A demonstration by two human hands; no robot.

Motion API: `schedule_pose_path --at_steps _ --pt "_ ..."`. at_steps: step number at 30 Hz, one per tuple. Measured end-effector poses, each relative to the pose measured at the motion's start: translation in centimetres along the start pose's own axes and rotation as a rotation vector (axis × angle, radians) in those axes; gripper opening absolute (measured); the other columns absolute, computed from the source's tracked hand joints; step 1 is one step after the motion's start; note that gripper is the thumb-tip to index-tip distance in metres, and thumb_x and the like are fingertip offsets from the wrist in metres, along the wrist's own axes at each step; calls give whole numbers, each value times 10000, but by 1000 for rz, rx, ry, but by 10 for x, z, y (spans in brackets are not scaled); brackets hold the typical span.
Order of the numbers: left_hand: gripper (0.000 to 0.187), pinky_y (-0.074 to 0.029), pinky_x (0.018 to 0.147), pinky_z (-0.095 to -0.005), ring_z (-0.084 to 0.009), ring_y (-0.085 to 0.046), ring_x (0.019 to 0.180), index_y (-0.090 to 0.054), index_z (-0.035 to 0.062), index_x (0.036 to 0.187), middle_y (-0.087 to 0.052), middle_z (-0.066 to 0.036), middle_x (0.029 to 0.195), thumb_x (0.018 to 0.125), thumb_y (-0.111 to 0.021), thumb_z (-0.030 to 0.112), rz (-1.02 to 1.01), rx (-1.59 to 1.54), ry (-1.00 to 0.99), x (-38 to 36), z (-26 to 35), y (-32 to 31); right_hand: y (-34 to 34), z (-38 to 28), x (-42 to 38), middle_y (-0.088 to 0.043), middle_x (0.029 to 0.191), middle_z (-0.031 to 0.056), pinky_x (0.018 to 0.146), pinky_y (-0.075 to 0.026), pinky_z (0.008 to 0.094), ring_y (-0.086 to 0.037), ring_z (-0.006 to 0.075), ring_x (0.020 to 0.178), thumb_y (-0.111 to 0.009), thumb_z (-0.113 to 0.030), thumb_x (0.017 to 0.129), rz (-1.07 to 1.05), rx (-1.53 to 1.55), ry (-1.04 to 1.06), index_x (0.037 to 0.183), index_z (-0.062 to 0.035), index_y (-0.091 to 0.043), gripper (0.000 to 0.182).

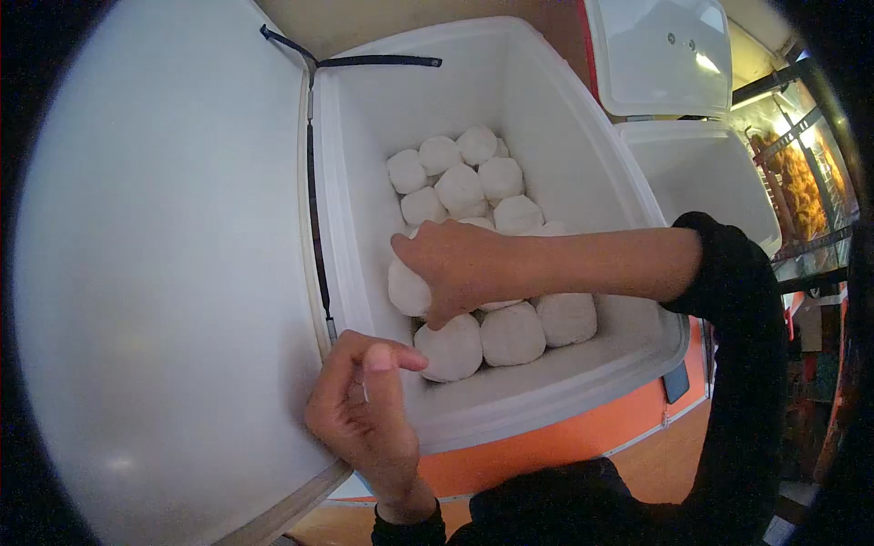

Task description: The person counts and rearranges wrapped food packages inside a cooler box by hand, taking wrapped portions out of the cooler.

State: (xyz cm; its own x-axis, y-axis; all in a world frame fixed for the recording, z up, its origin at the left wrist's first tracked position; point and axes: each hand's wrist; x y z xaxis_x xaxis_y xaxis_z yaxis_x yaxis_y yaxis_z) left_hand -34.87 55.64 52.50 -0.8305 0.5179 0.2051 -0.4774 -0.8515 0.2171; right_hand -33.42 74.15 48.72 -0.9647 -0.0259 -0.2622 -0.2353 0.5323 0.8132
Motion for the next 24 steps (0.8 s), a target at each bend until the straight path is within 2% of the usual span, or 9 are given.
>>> schedule_pose_path --at_steps 3,6,9,11,12,14,17,20,24 --pt "304 -391 626 -270 -128 -541 637 -600 -2 720 -629 -72 672 947 -537 190 57 -88 -38 0 -6 2 -10 -7 -5 -602 1037 319 844 -521 458 -621 434 994 -866 -290 637 69 4 34 1120 107 -502 724" --pt "334 -361 610 -260 -117 -516 621 -599 -1 706 -619 -66 656 949 -531 217 20 18 -60 1 -8 1 -27 -9 -14 -604 1021 316 788 -531 468 -632 440 953 -850 -304 664 -50 64 75 1169 111 -464 759" --pt "334 -346 602 -260 -114 -506 623 -601 0 710 -613 -59 653 949 -533 222 1 50 -88 2 -5 -4 -25 -6 -11 -648 930 274 732 -533 458 -656 409 860 -834 -349 692 -46 175 178 1163 105 -539 717" --pt "329 -354 611 -263 -115 -508 631 -599 0 709 -612 -57 657 950 -533 214 14 44 -48 1 -4 -3 3 -2 3 -675 836 229 708 -528 454 -667 375 773 -818 -406 716 -378 139 192 1036 70 -658 595" --pt "324 -362 620 -265 -117 -510 640 -596 0 709 -610 -56 661 950 -533 206 30 36 -9 1 -3 -2 8 -4 2 -675 836 229 708 -528 454 -667 375 773 -818 -406 716 -379 140 198 1036 70 -658 595" --pt "322 -371 629 -266 -119 -517 645 -594 0 710 -611 -57 665 954 -531 201 19 49 -23 1 -3 -1 14 -6 -2 -671 723 198 676 -522 445 -665 356 693 -808 -421 724 -383 129 132 843 38 -709 484" --pt "321 -385 642 -267 -121 -528 650 -593 1 711 -611 -58 667 960 -528 192 6 54 -56 2 -5 -3 1 -7 -11 -656 702 204 661 -522 433 -671 348 696 -805 -393 721 -305 63 122 797 60 -683 476" --pt "319 -390 643 -266 -121 -538 651 -597 -1 715 -612 -59 666 964 -526 185 -22 74 -62 3 -5 -1 -9 -12 -19 -670 741 227 680 -533 415 -684 344 741 -828 -415 682 -127 27 150 879 73 -696 543" --pt "309 -391 638 -267 -117 -545 654 -599 -4 722 -614 -60 668 965 -525 172 -55 81 -68 3 -7 0 -5 -7 -11 -682 797 251 694 -538 421 -687 362 771 -852 -458 639 -146 115 103 918 88 -691 635"
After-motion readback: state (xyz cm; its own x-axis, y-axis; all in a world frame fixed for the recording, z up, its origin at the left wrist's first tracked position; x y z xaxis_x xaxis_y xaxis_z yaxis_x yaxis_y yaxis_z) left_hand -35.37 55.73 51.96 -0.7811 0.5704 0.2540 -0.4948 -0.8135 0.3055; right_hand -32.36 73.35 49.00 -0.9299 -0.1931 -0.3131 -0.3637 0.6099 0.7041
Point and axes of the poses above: each hand's wrist, its own x-axis towards the middle knuckle, its own y-axis out of the back of the hand, z = x × y
